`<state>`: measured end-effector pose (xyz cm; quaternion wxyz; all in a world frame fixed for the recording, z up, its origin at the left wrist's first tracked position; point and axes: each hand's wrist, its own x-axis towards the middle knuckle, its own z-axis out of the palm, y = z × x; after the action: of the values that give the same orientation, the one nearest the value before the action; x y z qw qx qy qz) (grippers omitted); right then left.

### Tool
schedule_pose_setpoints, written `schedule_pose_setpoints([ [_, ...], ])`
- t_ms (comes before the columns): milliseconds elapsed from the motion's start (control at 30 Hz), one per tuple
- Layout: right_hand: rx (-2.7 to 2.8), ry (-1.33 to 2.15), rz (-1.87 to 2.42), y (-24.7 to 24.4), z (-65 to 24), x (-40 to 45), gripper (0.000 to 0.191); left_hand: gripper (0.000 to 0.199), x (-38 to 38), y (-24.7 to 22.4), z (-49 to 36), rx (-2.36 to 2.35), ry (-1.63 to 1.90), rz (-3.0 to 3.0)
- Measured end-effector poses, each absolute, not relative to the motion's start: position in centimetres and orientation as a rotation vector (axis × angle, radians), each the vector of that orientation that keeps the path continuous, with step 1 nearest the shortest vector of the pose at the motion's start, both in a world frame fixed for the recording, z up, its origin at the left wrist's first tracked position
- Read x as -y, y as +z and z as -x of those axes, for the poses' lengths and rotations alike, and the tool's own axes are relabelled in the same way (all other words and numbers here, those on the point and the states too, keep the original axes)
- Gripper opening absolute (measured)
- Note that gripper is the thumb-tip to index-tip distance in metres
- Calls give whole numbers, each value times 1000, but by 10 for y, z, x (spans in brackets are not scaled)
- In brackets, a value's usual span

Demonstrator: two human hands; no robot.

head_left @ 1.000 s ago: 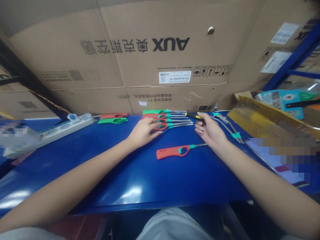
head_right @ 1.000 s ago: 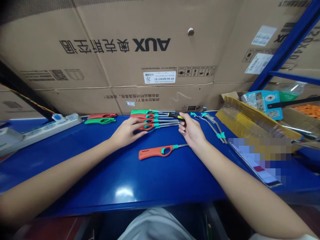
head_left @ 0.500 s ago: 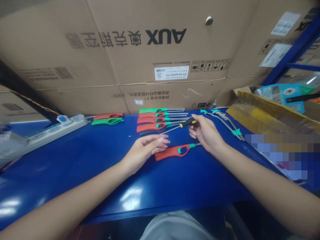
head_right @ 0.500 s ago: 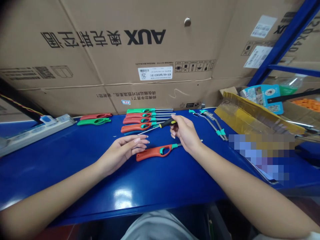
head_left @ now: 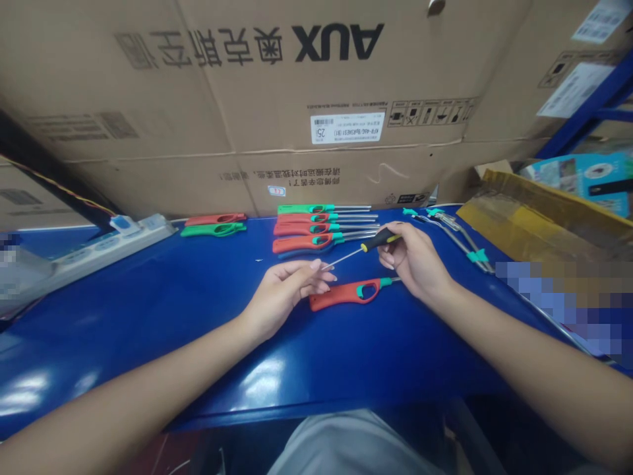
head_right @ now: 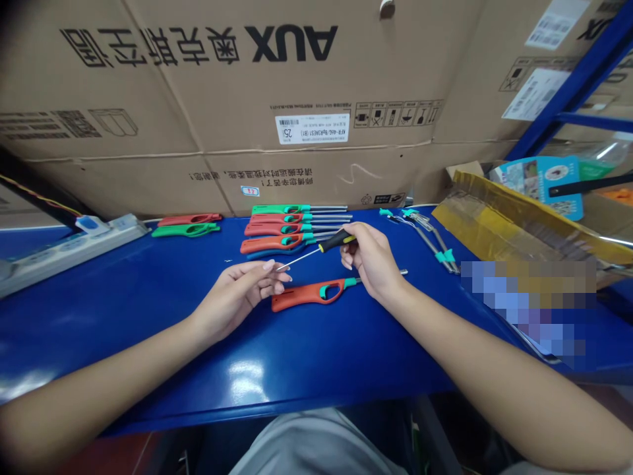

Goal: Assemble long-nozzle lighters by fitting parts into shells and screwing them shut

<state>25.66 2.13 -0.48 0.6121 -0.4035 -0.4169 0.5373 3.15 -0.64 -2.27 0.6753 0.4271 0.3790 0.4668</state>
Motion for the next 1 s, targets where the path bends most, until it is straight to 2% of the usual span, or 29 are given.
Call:
schedule_pose_setpoints([
  [300, 964, 1218, 920, -6, -259, -23, 15, 23, 4, -25, -27, -825, 1011, -1034],
  [633, 963, 1235, 923, -7, -261, -25, 16, 20, 4, -24, -26, -933, 987, -1424],
  [1000, 981, 1183, 892, -3, -261, -22, 14, 16, 10, -24, -29, -921, 907, -1393],
])
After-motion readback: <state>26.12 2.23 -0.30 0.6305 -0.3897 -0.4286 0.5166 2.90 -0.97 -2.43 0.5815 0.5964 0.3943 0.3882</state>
